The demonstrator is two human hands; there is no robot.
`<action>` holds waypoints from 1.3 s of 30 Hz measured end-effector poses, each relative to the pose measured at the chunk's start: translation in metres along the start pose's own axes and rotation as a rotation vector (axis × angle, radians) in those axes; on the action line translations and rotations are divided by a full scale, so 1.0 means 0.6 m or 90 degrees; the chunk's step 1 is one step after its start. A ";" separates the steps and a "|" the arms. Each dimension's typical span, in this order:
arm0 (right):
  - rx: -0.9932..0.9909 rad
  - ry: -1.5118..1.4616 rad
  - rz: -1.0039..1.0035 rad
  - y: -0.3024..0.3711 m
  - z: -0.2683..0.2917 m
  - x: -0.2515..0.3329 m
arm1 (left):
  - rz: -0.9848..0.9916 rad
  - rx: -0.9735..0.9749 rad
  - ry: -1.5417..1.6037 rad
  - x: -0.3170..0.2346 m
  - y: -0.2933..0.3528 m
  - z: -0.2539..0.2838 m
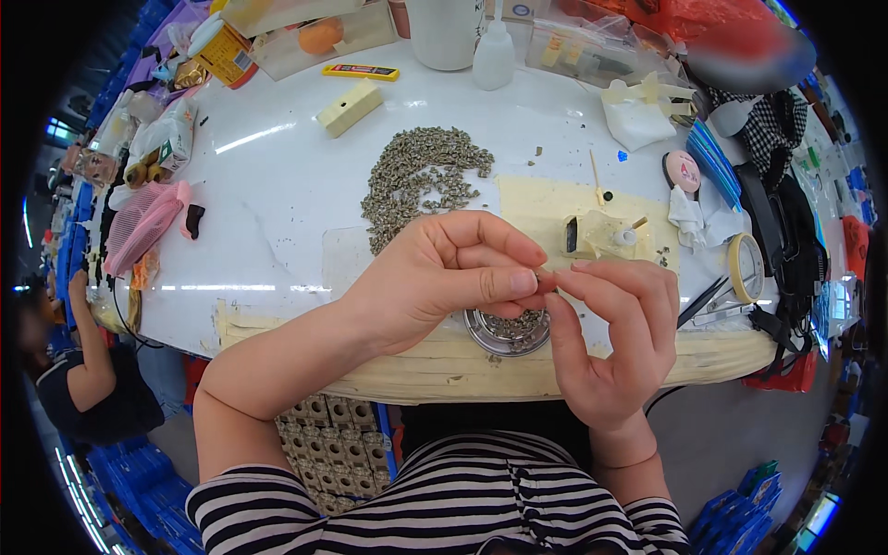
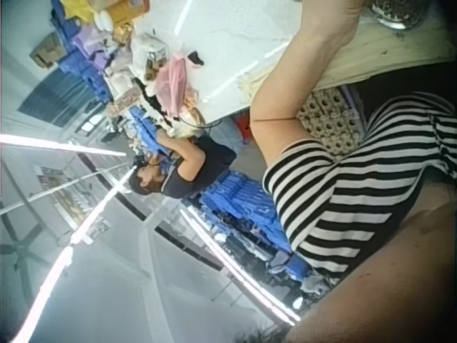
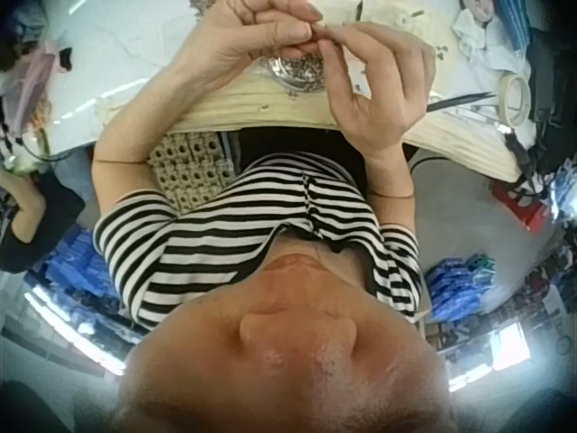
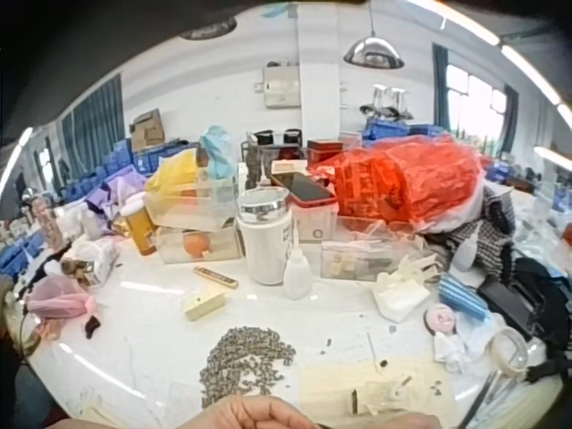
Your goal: The person picks up a small metal pin and inserts it into a small metal component, repeating this for multiple units.
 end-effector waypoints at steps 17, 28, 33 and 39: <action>-0.010 -0.055 -0.046 0.010 -0.010 -0.024 | -0.144 -0.027 -0.311 -0.029 0.011 -0.018; -0.013 -0.068 -0.038 0.011 -0.005 -0.023 | -0.341 -0.037 -0.556 -0.066 0.026 -0.041; -0.008 -0.055 -0.021 0.012 -0.002 -0.017 | -0.377 -0.046 -0.573 -0.072 0.031 -0.043; 0.000 -0.060 -0.017 0.013 -0.005 -0.017 | -0.409 -0.048 -0.578 -0.074 0.033 -0.042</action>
Point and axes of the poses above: each hand's wrist, its own y-axis away from the middle knuckle, its own z-axis out of the back of the hand, x = y × z, the point moved 9 cm from there along -y, towards the middle knuckle, and after that the axes turned 3 degrees about y, right-handed, at the moved point
